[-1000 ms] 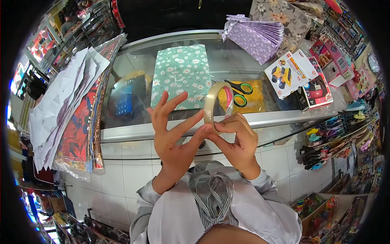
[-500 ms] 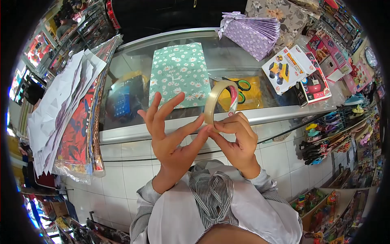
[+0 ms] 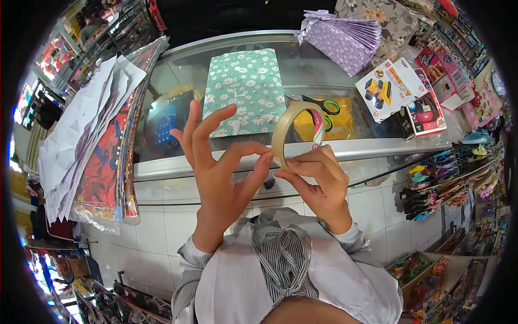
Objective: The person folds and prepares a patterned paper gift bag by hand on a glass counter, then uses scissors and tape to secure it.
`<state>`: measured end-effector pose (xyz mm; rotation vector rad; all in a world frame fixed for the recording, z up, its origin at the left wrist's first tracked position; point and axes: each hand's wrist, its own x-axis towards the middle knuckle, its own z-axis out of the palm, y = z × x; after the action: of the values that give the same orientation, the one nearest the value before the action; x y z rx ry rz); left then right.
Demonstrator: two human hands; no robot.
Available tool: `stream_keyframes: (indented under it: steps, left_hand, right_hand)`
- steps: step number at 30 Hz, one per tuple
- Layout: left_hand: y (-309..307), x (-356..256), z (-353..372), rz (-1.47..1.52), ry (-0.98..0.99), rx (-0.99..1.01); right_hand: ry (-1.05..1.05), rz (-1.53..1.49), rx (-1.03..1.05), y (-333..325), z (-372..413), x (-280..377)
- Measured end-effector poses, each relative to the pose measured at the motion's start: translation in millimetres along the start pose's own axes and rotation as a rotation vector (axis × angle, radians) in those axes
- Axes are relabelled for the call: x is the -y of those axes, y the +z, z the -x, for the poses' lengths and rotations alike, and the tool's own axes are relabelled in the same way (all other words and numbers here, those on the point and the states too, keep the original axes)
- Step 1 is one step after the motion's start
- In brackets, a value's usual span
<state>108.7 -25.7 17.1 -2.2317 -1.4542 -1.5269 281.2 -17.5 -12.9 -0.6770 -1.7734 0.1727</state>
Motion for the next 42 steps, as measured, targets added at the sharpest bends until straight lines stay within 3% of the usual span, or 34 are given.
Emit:
stream_keyframes:
  steps: [7, 16, 28, 31, 42]
  left_hand:
    - [3.6, -7.5, -1.1, -0.209, 0.061, 0.052]
    - [9.9, -12.0, 0.5, -0.243, 0.05, 0.06]
    - [6.0, -8.4, 6.7, 0.026, -0.086, 0.022]
    - [6.2, -5.4, 7.8, 0.022, -0.041, -0.006]
    - [12.8, -9.0, 6.8, 0.514, -0.226, 0.066]
  right_hand:
    - [-0.031, 0.052, 0.008, -3.9, -1.4, 2.4]
    - [0.009, 0.049, -0.021, -3.5, 1.3, 4.7]
    - [0.035, -0.059, -0.009, -2.7, -0.5, 2.6]
    - [0.021, -0.051, -0.005, -0.7, -0.5, 3.0]
    - [-0.06, 0.077, -0.05, -1.9, 2.1, -2.3]
